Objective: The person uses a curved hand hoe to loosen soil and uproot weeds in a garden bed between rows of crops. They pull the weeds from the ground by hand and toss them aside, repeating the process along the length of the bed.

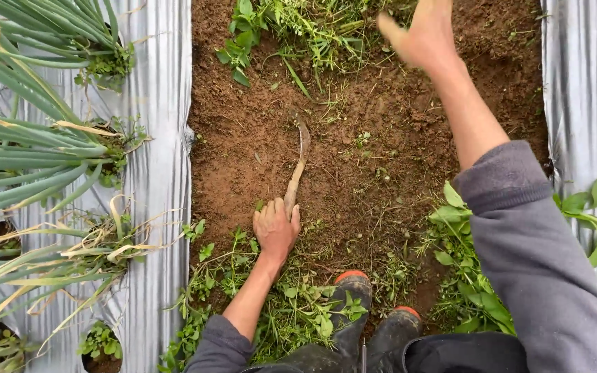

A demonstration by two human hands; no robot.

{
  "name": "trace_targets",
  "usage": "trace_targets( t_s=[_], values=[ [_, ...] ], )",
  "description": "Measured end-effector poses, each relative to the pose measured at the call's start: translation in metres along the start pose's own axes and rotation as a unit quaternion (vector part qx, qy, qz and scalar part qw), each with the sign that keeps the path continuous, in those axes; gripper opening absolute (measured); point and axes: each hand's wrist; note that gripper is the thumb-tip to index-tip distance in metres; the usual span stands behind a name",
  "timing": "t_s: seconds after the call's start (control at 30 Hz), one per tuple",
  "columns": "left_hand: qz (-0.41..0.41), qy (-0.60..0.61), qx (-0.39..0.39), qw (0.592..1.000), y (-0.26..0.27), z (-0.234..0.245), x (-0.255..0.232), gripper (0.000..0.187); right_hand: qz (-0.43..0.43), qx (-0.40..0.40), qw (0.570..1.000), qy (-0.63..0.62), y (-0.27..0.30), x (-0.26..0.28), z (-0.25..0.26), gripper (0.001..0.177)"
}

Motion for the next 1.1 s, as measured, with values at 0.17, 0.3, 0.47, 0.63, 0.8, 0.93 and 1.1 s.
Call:
trace_targets(
  t_s=[0.17, 0.3, 0.47, 0.63, 0.8, 0.93, 1.1],
  values=[
    [-0.01, -0.054, -0.033, 0.998, 0.003, -0.005, 0.002, 0.038, -0.165, 0.248, 0.918, 0.26, 0.11, -0.137, -0.04, 0.07],
    [-0.022, -0.067, -0.073, 0.995, 0.005, -0.014, 0.002, 0.036, -0.094, 0.357, 0.89, 0.268, 0.185, -0.051, -0.024, 0.078],
    [-0.019, -0.068, -0.085, 0.994, 0.007, -0.016, 0.004, 0.037, 0.179, 0.625, 0.679, 0.341, 0.262, -0.039, -0.03, 0.067],
    [-0.005, -0.052, -0.046, 0.998, 0.004, -0.018, 0.002, 0.04, 0.202, 0.562, 0.738, 0.315, 0.308, -0.114, -0.038, 0.047],
    [-0.008, -0.069, 0.018, 0.997, 0.007, 0.003, -0.004, 0.04, 0.203, 0.531, 0.755, 0.327, 0.321, -0.194, -0.043, 0.034],
    [-0.006, -0.056, 0.067, 0.996, 0.009, 0.009, -0.007, 0.033, 0.197, 0.551, 0.728, 0.358, 0.311, -0.144, -0.02, 0.041],
    [0.056, 0.132, 0.208, 0.968, 0.023, 0.057, -0.027, 0.025, 0.256, 0.609, 0.665, 0.348, 0.316, -0.119, -0.009, 0.04]
  ],
)
Point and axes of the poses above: each hand's wrist, its own y-axis away from the middle knuckle, its own z-axis out of the back of the hand, x = y × z, and after that the axes turned 10 degrees about -y, right-handed
